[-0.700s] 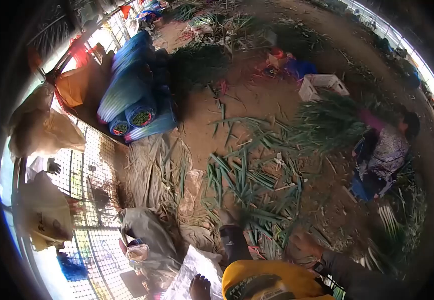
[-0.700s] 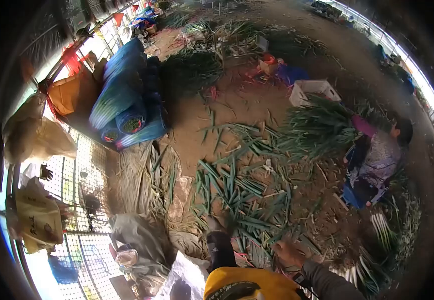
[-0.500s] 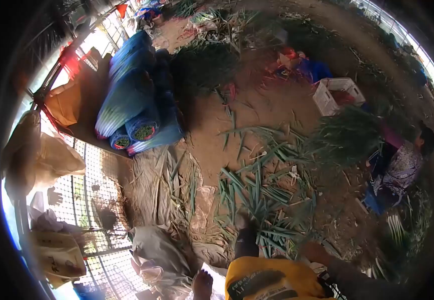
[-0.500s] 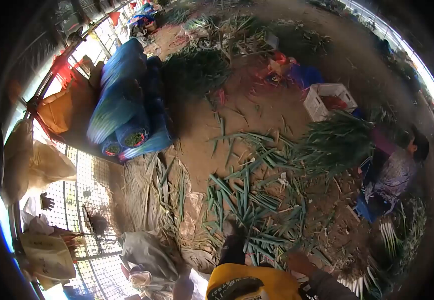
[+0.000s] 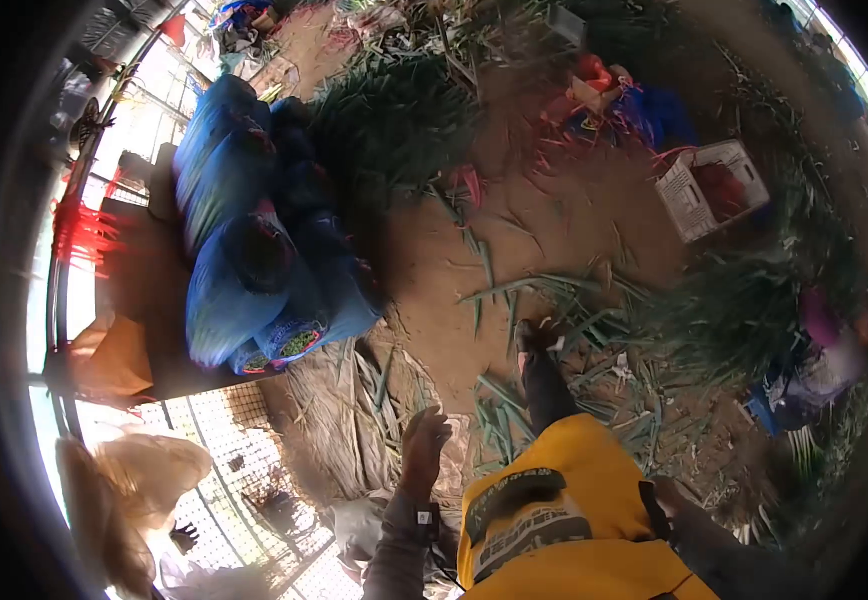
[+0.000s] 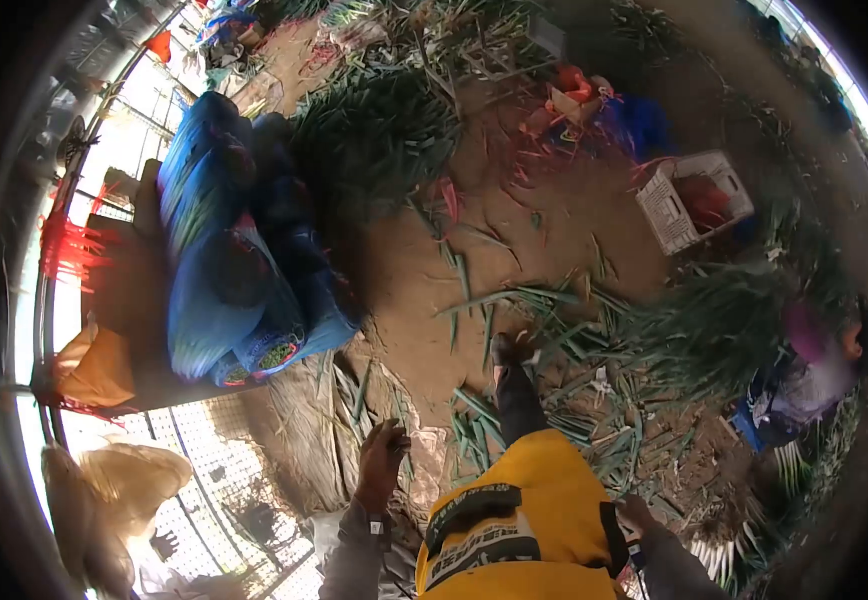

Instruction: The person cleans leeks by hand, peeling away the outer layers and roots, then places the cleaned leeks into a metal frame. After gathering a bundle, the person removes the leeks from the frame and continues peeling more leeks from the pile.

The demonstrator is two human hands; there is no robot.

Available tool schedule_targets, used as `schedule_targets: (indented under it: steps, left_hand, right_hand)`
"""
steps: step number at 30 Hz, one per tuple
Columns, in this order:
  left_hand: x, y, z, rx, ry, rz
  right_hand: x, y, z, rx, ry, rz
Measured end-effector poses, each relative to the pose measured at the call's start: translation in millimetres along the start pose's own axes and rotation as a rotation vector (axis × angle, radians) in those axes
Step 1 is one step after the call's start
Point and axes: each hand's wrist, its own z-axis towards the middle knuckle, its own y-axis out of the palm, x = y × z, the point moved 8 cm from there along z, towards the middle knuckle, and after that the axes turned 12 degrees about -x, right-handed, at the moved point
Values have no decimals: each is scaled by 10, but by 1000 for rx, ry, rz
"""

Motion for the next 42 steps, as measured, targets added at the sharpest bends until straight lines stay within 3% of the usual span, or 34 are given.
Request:
schedule_targets:
  steps: [1, 3, 4, 5, 7, 8, 9, 10, 11, 12, 14, 16, 18, 20, 21, 22, 24, 29, 31, 33, 37, 40, 42]
  left_hand:
    - [109, -9, 220, 56, -29, -11]
    - [173, -258, 468, 107, -122, -79]
    - [233, -289, 774, 125, -168, -169]
    - [432, -269, 921, 78, -121, -262]
    - [1113, -130, 1117, 28, -5, 116]
    - [1476, -48, 1209, 13, 75, 315]
    - [1613, -150, 1282, 69, -4, 113]
    - [1982, -204, 1707, 122, -63, -88]
    - [2395, -88, 1845, 85, 42, 281]
    - [2803, 51, 2008, 25, 178, 855]
    - [2996, -212, 2551, 188, -49, -198]
    - [3496, -298, 3247, 204, -48, -194]
    - [4001, -462, 4269, 144, -33, -213]
    - [4504, -184, 5149, -172, -14, -342]
    - [4990, 103, 5367, -63, -49, -218]
    - [5532, 463, 5697, 26, -74, -83]
    - [6276, 846, 6432, -46, -79, 36]
    - [7576, 1697, 8075, -144, -99, 248]
    - [8028, 1963, 8659, -153, -66, 251]
    - [8384, 2029, 9094, -80, -76, 321]
    - [9008, 2440, 10103, -46, -62, 515]
    - [9724, 2865, 10734, -47, 35, 667]
    - [10113, 3125, 11139, -69, 33, 614]
  right_hand:
    - [269, 1, 377, 102, 11, 123]
    - [-396, -643, 948, -96, -78, -57]
    - [-881, -1156, 1172, 73, -92, -273]
    - [-1733, -1820, 1205, 24, -67, -188]
    - [-3080, -3041, 1156, 59, -36, 76]
    - [-3372, -3518, 1520, 312, -317, 58]
    - [-3531, -3907, 1926, 343, -288, 225]
    - [-4692, -4838, 1910, 404, -340, 72]
    - [-5039, -5186, 2121, 339, -215, 64]
    - [-5493, -5507, 2293, 394, -331, -74]
    - [-6029, -5976, 2571, 429, -411, 231]
    - [-6699, -6307, 2517, 511, -337, 191]
    - [-7096, -6494, 2782, 606, -289, 136]
    - [-6852, -6571, 3359, 465, -176, 49]
    - [-6666, -6368, 3562, 317, -31, 31]
    - [-6727, -6288, 3533, 308, -18, 62]
    - [-6982, -6395, 3561, 216, -2, 173]
    - [-7440, -6963, 3806, 275, 22, 174]
    - [-7696, -7389, 4176, 235, 87, 291]
    - [-7966, -7830, 4826, 238, -1, 190]
    - [-9172, -9604, 5934, 396, -501, -560]
    - [-10234, -11481, 6383, 545, -395, -41]
    - [-11122, -12496, 6302, 638, -491, 51]
